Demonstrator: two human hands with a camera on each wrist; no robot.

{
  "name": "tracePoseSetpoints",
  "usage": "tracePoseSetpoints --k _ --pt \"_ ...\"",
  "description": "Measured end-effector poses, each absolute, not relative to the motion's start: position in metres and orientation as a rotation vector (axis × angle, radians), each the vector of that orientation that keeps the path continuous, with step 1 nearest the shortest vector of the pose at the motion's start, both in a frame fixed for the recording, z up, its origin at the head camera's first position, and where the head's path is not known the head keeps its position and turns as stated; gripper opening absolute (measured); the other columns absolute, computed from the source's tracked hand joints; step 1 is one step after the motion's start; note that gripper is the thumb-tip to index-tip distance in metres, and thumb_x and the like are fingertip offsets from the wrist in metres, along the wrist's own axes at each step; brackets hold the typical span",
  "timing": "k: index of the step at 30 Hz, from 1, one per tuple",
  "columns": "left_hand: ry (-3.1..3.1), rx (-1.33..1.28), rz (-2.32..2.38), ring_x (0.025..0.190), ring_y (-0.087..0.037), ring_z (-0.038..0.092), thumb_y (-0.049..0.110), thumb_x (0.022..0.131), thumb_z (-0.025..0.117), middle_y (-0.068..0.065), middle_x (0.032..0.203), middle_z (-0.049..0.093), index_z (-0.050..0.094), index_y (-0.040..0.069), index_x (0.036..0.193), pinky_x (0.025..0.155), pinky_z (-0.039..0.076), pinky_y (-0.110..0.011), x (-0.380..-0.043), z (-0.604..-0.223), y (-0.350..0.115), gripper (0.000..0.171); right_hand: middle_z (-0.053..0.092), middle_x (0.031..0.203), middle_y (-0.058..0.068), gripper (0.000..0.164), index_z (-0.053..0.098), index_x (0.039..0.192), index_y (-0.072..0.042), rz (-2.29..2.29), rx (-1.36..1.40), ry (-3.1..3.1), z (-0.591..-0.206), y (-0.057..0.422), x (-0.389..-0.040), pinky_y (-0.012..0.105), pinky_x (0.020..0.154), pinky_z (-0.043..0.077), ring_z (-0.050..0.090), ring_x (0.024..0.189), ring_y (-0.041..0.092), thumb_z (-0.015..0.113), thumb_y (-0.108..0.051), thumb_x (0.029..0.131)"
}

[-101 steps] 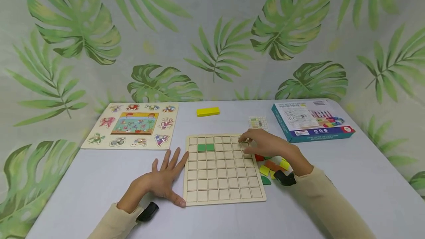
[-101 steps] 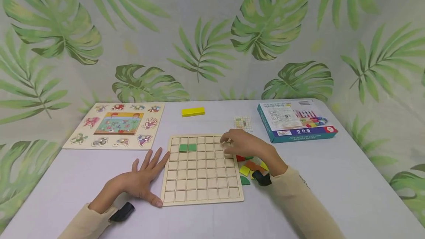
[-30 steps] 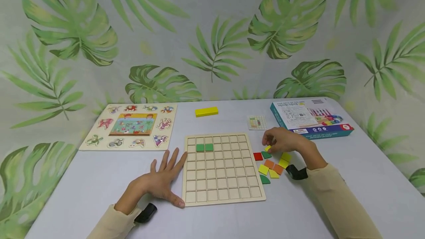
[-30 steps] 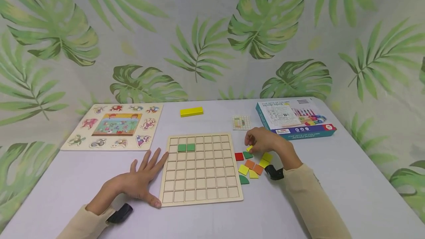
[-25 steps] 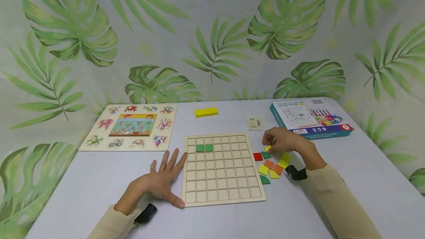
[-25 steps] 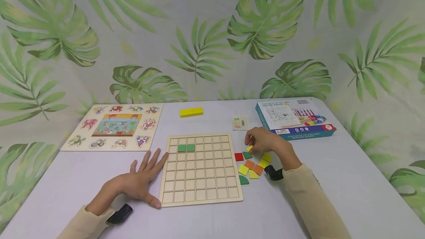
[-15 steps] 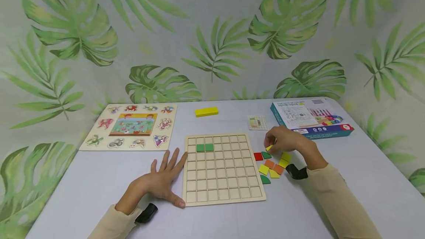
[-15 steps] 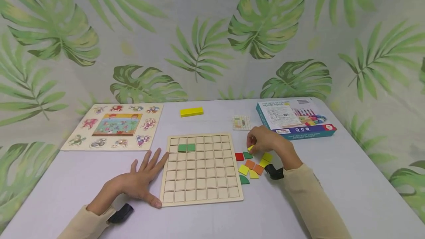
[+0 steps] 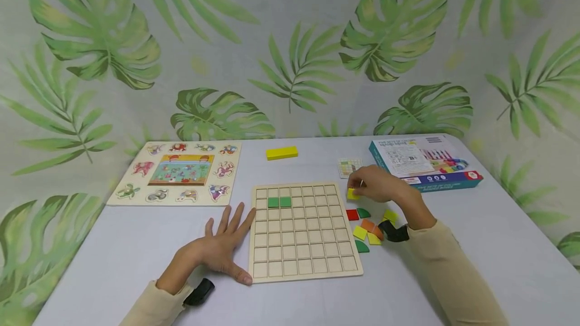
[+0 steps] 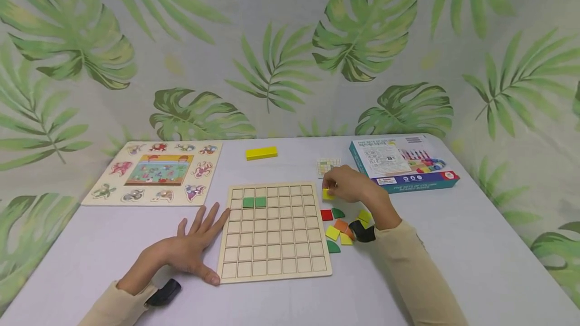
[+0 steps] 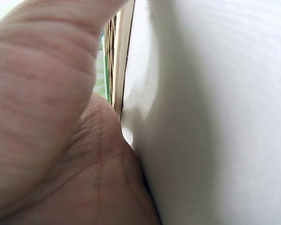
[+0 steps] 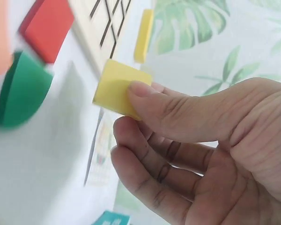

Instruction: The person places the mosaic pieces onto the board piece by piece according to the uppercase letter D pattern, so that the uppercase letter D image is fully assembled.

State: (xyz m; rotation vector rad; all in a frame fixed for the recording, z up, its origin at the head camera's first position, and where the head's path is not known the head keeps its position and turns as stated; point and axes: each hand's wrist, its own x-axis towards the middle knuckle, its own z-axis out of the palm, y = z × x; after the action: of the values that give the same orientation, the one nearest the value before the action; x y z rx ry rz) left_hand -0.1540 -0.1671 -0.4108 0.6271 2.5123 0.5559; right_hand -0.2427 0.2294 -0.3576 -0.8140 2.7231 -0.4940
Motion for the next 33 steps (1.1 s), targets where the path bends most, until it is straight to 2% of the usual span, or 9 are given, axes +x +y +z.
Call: tracePoseSetpoints --k 5,11,20,29,33 --pt "2.514 0.631 0.548 0.147 -0.047 -0.027 0.061 0.062 0.088 -0.021 0.164 -0.023 -0.008 0.014 0.161 0.107 -0.011 -0.079 -0.153 -0.41 -0.167 0.146 0.069 0.098 0.008 0.007 0.068 0.099 -0.005 -0.525 -0.863 2.698 -0.357 0.211 -0.246 0.035 0.076 0.052 0.061 0.087 0.02 0.061 -0.005 0.098" --pt "2.516 0.639 0.526 0.147 -0.049 -0.025 0.061 0.063 0.087 -0.022 0.164 -0.023 -0.008 0.013 0.161 0.107 -0.009 -0.08 -0.153 -0.409 -0.167 0.145 0.07 0.101 0.009 0.008 0.067 0.102 -0.005 -0.534 -0.891 2.675 -0.357 0.184 -0.252 0.038 0.081 0.054 0.065 0.093 0.024 0.06 -0.008 0.1" --pt "2.514 0.632 0.525 0.148 -0.046 -0.026 0.062 0.063 0.087 -0.02 0.165 -0.023 -0.008 0.015 0.161 0.108 -0.01 -0.078 -0.156 -0.412 -0.165 0.145 0.071 0.092 0.006 0.006 0.065 0.096 -0.005 -0.611 -0.897 2.622 -0.362 0.147 -0.255 0.032 0.078 0.054 0.068 0.085 0.018 0.069 -0.008 0.094" --pt "2.493 0.647 0.567 0.147 -0.046 -0.028 0.072 0.059 0.083 -0.02 0.165 -0.023 -0.008 0.018 0.162 0.107 -0.014 -0.078 -0.156 -0.413 -0.169 0.148 0.069 0.093 0.004 0.01 0.063 0.094 -0.008 -0.55 -0.852 2.632 -0.365 0.119 -0.258 0.03 0.071 0.05 0.065 0.085 0.017 0.073 -0.011 0.092" --pt "2.508 0.65 0.552 0.148 -0.047 -0.027 0.071 0.059 0.083 -0.021 0.165 -0.022 -0.008 0.017 0.162 0.107 -0.012 -0.078 -0.155 -0.415 -0.169 0.147 0.069 0.094 0.003 0.008 0.065 0.093 -0.01 -0.502 -0.831 2.647 -0.368 0.112 -0.257 0.031 0.068 0.048 0.063 0.084 0.017 0.073 -0.011 0.092"
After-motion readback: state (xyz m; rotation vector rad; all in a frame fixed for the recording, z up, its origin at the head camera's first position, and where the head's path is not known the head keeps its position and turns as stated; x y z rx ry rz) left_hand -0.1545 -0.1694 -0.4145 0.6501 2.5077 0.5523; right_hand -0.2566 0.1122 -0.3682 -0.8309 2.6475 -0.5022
